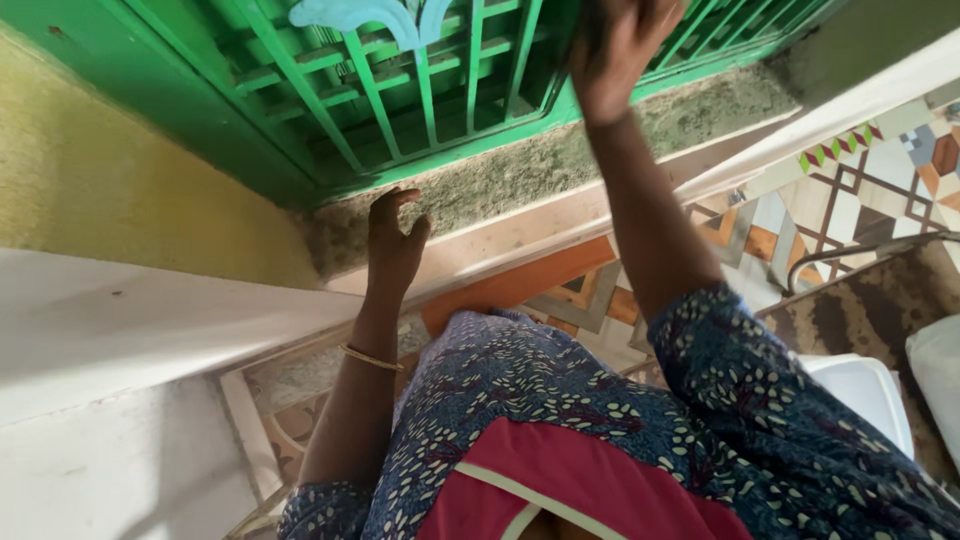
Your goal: The person wipes a green metal gate with a purple cloth, repeatedly dipping the cloth into a white basin of water. They clean various sections of the gate, including the bars and decorative elements, and briefly handle a white container before continuing to wipe the gate.
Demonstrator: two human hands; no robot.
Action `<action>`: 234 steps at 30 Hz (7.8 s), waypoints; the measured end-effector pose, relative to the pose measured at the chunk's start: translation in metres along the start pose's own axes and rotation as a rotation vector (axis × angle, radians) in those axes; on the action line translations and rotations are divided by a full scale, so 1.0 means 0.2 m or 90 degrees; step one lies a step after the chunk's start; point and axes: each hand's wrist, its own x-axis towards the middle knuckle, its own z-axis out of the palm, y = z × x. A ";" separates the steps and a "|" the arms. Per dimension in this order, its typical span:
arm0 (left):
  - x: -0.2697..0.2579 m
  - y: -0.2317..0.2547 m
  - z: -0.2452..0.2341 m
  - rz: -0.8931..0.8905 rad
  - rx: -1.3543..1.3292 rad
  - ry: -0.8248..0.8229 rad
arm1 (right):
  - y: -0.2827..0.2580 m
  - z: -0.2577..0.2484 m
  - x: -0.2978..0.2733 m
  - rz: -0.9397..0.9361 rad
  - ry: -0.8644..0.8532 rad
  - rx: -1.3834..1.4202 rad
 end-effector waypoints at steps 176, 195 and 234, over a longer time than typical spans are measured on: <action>-0.51 1.18 2.50 -0.173 -0.430 -0.738 | 0.92 -3.02 -1.33 0.794 -0.525 -0.656; -0.55 1.24 2.83 -0.213 -0.311 -0.710 | 1.50 -3.32 -2.04 0.652 -1.344 -0.391; 0.34 0.48 1.07 0.345 0.343 -0.178 | 0.61 -2.91 -0.42 0.658 -0.533 -0.547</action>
